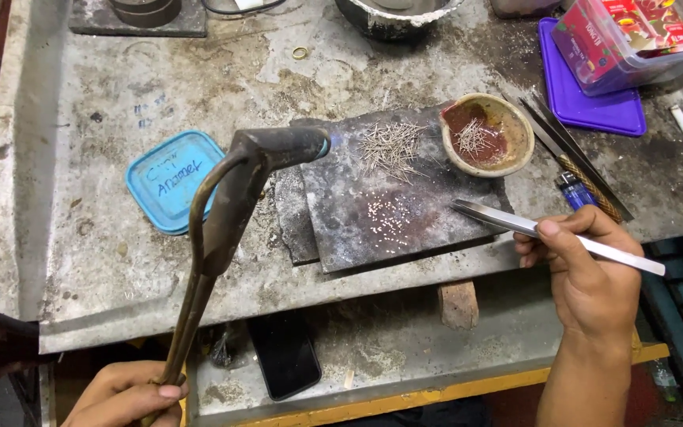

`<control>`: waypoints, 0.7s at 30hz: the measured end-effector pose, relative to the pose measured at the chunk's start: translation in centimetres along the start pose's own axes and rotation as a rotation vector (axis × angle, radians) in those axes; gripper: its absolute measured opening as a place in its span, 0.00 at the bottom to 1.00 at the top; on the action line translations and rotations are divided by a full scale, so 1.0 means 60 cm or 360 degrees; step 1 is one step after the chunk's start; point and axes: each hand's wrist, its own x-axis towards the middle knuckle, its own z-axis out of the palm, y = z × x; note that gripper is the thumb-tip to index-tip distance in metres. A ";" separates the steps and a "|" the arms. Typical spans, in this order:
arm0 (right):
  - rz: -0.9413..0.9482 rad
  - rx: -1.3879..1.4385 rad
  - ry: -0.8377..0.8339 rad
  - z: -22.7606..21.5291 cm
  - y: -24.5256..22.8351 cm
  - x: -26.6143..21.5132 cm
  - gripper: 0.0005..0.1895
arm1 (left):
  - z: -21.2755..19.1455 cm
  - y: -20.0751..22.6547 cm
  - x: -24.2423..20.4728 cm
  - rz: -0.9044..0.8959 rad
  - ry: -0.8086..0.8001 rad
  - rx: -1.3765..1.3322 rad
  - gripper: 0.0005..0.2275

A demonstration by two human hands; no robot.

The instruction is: Melting and manipulating small metal pieces on a soldering block using a torch and tweezers.

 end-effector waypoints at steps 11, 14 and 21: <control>-0.0006 -0.0026 -0.0005 -0.002 0.000 0.001 0.10 | 0.013 0.013 -0.011 -0.0013 -0.0042 0.0034 0.18; 0.0002 -0.0007 0.0003 -0.005 -0.001 0.005 0.09 | 0.013 0.013 -0.017 -0.0017 -0.0005 -0.0038 0.16; 0.0024 -0.0011 0.0008 0.001 -0.011 0.008 0.10 | -0.049 -0.004 -0.005 0.0180 0.0106 0.0315 0.13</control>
